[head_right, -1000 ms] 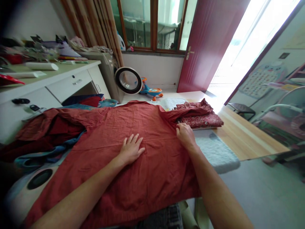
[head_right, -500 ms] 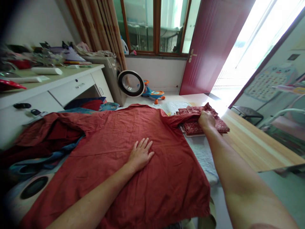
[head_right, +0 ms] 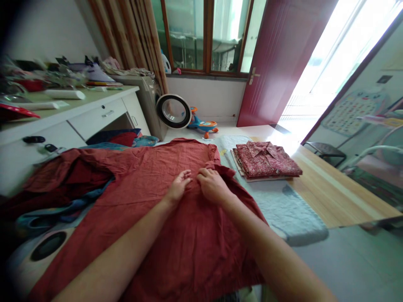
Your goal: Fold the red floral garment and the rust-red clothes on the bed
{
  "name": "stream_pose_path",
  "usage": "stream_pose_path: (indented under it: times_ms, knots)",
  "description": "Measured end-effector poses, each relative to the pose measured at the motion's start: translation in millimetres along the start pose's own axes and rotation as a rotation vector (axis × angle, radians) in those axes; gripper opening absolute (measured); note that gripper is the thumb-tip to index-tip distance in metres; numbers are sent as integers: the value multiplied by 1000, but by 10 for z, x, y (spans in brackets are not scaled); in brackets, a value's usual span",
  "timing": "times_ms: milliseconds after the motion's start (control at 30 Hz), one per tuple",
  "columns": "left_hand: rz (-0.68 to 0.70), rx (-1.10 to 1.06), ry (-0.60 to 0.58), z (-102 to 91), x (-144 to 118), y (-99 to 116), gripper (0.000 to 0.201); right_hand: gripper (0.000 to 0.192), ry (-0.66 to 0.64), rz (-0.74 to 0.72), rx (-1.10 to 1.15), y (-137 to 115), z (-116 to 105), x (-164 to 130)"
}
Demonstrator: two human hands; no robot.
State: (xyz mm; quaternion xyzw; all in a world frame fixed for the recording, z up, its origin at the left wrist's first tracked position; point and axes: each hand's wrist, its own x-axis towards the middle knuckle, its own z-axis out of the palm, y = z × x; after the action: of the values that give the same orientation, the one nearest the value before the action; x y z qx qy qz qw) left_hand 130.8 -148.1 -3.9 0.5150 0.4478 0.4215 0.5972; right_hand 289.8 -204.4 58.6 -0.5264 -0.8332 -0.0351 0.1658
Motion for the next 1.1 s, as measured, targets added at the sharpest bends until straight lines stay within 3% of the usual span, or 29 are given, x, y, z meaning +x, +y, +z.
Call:
stream_pose_path:
  times_ms: [67,133,233,300,367,433,533,667,833,967,1100]
  knots:
    - [-77,-132,16,-39,-1,27,37,21,-123,-54,140,-191,90,-123]
    - [-123,-157,-42,-52,-29,29,38,21,-177,-63,275,-306,111,-254]
    - [-56,-29,-191,20,-79,15,43,21,-91,-9,410,-318,31,-438]
    - [135,168,-281,115,-110,10,51,19,34,97,414,-225,-66,-570]
    - [360,461,-355,215,-148,9,66,17,140,266,324,-77,-163,-737]
    - [498,770,-409,300,-193,1,80,16,179,467,139,90,-233,-952]
    - [488,1082,-398,384,-246,-31,89,20,118,688,-140,282,-262,-1310]
    - [426,1209,-262,422,-207,-51,75,24,-85,829,-247,329,-231,-1631]
    - [315,989,-164,378,24,33,42,17,-231,862,-143,256,-296,-1686]
    - [219,538,-57,307,205,81,24,14,-286,819,17,190,-426,-1716]
    - [170,116,-1,244,273,98,21,21,-327,813,142,80,-500,-1752]
